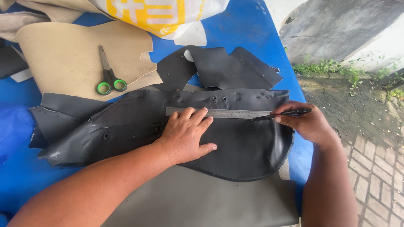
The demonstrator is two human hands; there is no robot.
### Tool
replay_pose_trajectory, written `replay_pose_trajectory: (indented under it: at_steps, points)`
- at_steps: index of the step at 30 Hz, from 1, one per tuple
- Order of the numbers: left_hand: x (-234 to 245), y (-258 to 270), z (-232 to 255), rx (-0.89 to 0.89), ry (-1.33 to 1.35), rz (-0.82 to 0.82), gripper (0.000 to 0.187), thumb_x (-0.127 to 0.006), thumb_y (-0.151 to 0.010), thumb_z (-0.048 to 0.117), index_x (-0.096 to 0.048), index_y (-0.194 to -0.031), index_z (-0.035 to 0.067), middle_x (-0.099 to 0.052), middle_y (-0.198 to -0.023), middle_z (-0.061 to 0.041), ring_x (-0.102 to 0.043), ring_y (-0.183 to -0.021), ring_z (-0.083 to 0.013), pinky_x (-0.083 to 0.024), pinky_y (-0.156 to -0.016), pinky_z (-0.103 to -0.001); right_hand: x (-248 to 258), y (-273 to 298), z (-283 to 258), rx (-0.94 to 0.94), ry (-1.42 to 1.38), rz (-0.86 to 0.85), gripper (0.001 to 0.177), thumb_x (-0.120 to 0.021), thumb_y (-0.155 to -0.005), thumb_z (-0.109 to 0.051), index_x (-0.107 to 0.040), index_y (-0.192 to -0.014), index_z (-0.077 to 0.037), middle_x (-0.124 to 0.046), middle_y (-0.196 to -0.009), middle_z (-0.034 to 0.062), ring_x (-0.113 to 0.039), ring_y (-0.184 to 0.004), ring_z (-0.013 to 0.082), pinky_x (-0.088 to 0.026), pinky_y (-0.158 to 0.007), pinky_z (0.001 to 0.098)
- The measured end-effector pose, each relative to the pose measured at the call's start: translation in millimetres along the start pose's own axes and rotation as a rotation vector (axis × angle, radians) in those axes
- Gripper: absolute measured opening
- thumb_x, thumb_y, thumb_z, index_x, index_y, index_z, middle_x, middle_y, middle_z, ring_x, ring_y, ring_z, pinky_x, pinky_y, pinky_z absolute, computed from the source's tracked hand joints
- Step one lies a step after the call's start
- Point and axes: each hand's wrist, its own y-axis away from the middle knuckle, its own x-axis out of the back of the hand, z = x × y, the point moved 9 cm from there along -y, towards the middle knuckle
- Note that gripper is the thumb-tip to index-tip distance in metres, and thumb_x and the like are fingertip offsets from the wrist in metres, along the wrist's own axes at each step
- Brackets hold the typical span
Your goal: Marking points on a piece of leather using a ruler and a pen for future cutting or assembly.
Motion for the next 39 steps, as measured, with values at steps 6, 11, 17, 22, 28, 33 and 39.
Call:
replay_pose_trajectory:
  at_steps: [6, 11, 17, 22, 28, 33, 39]
  points:
    - [-0.5, -1.6, 0.5, -0.005, -0.013, -0.03, 0.08, -0.067, -0.077, 0.075, -0.062, -0.136, 0.021, -0.054, -0.148, -0.001, -0.051, -0.119, -0.0284, -0.045, -0.084, -0.05, 29.8, 3.7, 7.5, -0.081, 0.021, 0.039, 0.016, -0.084, -0.083, -0.002, -0.08, -0.098, -0.004, -0.077, -0.088, 0.0059, -0.066, -0.085, 0.0111, -0.054, -0.081, 0.0257]
    - [-3.1, -1.1, 0.5, -0.012, -0.032, -0.026, 0.088, -0.066, -0.078, 0.076, -0.057, -0.139, 0.014, -0.052, -0.148, 0.001, -0.051, -0.12, -0.0265, -0.045, -0.085, -0.048, 48.9, 6.3, 20.2, -0.124, 0.051, 0.098, 0.014, -0.084, -0.084, -0.004, -0.079, -0.097, -0.006, -0.076, -0.089, 0.0055, -0.066, -0.086, 0.0113, -0.052, -0.083, 0.0255]
    - [-5.9, -0.4, -1.1, -0.001, -0.069, -0.012, 0.09, -0.063, -0.077, 0.079, -0.06, -0.138, 0.013, -0.053, -0.148, 0.002, -0.051, -0.117, -0.0259, -0.045, -0.084, -0.047, 69.5, 5.9, 38.4, -0.147, 0.195, 0.157, 0.016, -0.086, -0.084, -0.012, -0.078, -0.098, -0.01, -0.075, -0.086, 0.004, -0.061, -0.078, 0.0117, -0.044, -0.072, 0.027]
    - [-6.3, -0.7, -0.8, 0.005, -0.054, -0.031, 0.09, -0.062, -0.078, 0.079, -0.059, -0.139, 0.012, -0.052, -0.15, -0.001, -0.051, -0.119, -0.0265, -0.044, -0.085, -0.047, 67.5, 13.7, 22.2, -0.169, 0.208, 0.202, 0.014, -0.085, -0.086, -0.016, -0.078, -0.098, -0.013, -0.073, -0.088, 0.0016, -0.059, -0.081, 0.0117, -0.043, -0.074, 0.0272]
    - [5.0, -0.8, -1.9, 0.015, -0.05, -0.048, 0.09, -0.063, -0.08, 0.078, -0.057, -0.14, 0.012, -0.05, -0.15, -0.002, -0.049, -0.121, -0.0286, -0.044, -0.088, -0.049, -13.3, -15.1, -16.8, 0.028, -0.428, 0.223, 0.019, -0.081, -0.086, -0.007, -0.068, -0.1, -0.008, -0.072, -0.088, 0.0104, -0.075, -0.08, 0.0218, -0.063, -0.078, 0.0269]
    - [5.6, -0.4, 2.8, -0.003, 0.052, -0.22, 0.085, -0.057, -0.088, 0.067, -0.054, -0.144, 0.004, -0.048, -0.15, -0.016, -0.043, -0.132, -0.0358, -0.038, -0.096, -0.053, -116.6, -36.9, -85.0, 0.076, -0.52, 0.09, 0.037, -0.091, -0.074, -0.009, -0.073, -0.104, 0.003, -0.071, -0.081, 0.0197, -0.076, -0.076, 0.0274, -0.061, -0.069, 0.0357]
    - [2.4, -0.5, 2.9, -0.009, 0.04, -0.153, 0.09, -0.058, -0.083, 0.071, -0.057, -0.141, 0.003, -0.055, -0.146, -0.017, -0.049, -0.131, -0.038, -0.042, -0.094, -0.053, -190.3, -51.6, -150.4, 0.179, -0.495, -0.055, 0.026, -0.088, -0.076, -0.005, -0.076, -0.098, 0.003, -0.074, -0.076, 0.0171, -0.076, -0.072, 0.0208, -0.062, -0.071, 0.0316]
